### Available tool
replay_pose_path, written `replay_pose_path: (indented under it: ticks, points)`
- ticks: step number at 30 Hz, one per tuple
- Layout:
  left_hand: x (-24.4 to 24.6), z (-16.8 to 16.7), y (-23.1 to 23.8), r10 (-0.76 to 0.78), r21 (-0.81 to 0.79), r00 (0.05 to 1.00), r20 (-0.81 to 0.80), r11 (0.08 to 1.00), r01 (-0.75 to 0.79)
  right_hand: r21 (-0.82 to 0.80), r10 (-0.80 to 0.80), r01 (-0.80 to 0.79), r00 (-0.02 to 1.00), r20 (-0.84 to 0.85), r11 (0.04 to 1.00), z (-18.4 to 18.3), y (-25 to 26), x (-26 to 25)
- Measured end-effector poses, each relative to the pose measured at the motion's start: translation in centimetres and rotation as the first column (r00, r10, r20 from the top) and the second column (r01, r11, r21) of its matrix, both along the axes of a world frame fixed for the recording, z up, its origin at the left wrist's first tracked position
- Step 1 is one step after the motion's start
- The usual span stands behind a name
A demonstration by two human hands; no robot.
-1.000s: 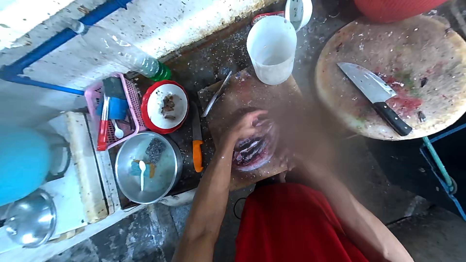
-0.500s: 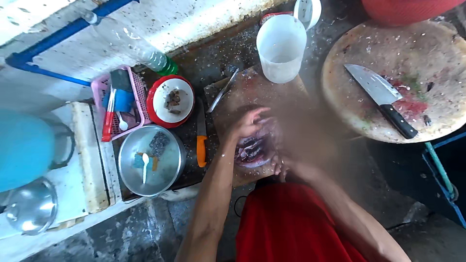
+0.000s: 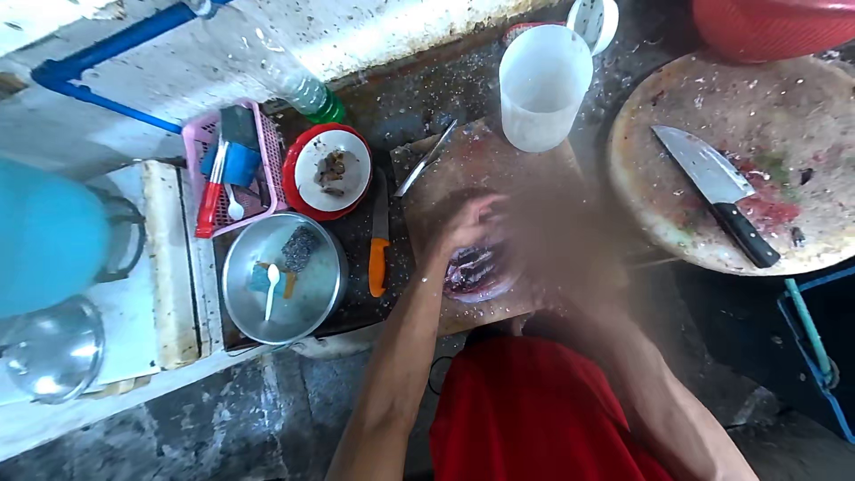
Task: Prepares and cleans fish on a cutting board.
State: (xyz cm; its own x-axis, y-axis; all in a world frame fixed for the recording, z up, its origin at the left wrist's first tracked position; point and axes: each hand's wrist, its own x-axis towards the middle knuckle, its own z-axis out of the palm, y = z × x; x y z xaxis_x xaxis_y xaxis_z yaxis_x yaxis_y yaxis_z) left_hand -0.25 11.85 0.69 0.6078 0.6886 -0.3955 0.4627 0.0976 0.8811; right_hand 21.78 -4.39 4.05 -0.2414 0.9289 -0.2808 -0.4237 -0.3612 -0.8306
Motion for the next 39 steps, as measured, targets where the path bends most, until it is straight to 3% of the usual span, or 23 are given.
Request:
replay_pose_path:
  ticks: [6, 8, 10, 11, 13, 15, 17, 19, 22, 26, 31, 39]
  points:
    - [0.3, 0.6, 0.1, -0.008, -0.011, 1.000, 0.001, 1.000, 0.008, -0.197, 0.044, -0.026, 0.996, 0.083, 0.980, -0.3, 0.0, -0.1]
    - [0.2, 0.6, 0.1, -0.018, 0.014, 0.999, -0.026, 1.000, 0.019, -0.119, 0.016, 0.018, 0.960, 0.278, 0.993, 0.3, 0.4, -0.3]
    - [0.2, 0.7, 0.2, -0.072, 0.030, 0.992, -0.099, 0.997, 0.075, 0.048, -0.083, 0.068, 0.836, 0.542, 0.997, 0.5, 1.1, -0.4]
    - [0.2, 1.0, 0.3, -0.116, 0.030, 0.983, -0.146, 0.992, 0.121, 0.107, -0.152, 0.110, 0.789, 0.595, 0.988, 0.2, 1.5, -0.3]
    - [-0.1, 1.0, 0.6, -0.157, 0.030, 0.972, -0.175, 0.986, 0.165, 0.062, -0.280, 0.281, 0.857, 0.432, 0.958, -1.1, 2.6, -0.3]
    - [-0.4, 0.7, 0.6, -0.105, 0.003, 0.988, -0.111, 0.994, 0.106, -0.251, -0.338, 0.363, 0.931, 0.140, 0.897, -2.1, 3.3, -0.3]
    - [-0.8, 0.2, 0.6, -0.057, -0.040, 0.998, -0.028, 0.998, 0.056, -0.257, -0.232, 0.244, 0.970, 0.077, 0.935, -1.8, 2.7, -0.5]
    - [-1.1, 0.2, 0.5, -0.037, -0.080, 0.999, 0.014, 0.996, 0.038, -0.185, 0.027, -0.015, 0.998, 0.061, 0.983, -0.4, 1.5, -1.1]
    - [-1.0, 0.2, 0.2, -0.029, -0.081, 0.998, 0.048, 0.996, 0.033, -0.229, 0.297, -0.294, 0.955, -0.023, 0.928, 0.0, 1.1, -2.1]
    - [-1.1, 0.1, 0.1, -0.032, -0.059, 0.997, 0.065, 0.998, 0.036, -0.187, 0.230, -0.234, 0.972, -0.039, 0.954, -1.9, 1.6, -2.8]
    - [-1.2, 0.1, 0.2, 0.025, -0.085, 1.000, 0.004, 0.996, -0.025, -0.038, 0.276, -0.275, 0.961, 0.022, 0.961, 0.0, 0.5, -1.6]
    - [-0.8, 0.5, 0.3, 0.051, -0.117, 0.997, -0.054, 0.991, -0.057, -0.218, 0.477, -0.438, 0.861, 0.179, 0.872, -2.5, 1.9, -4.3]
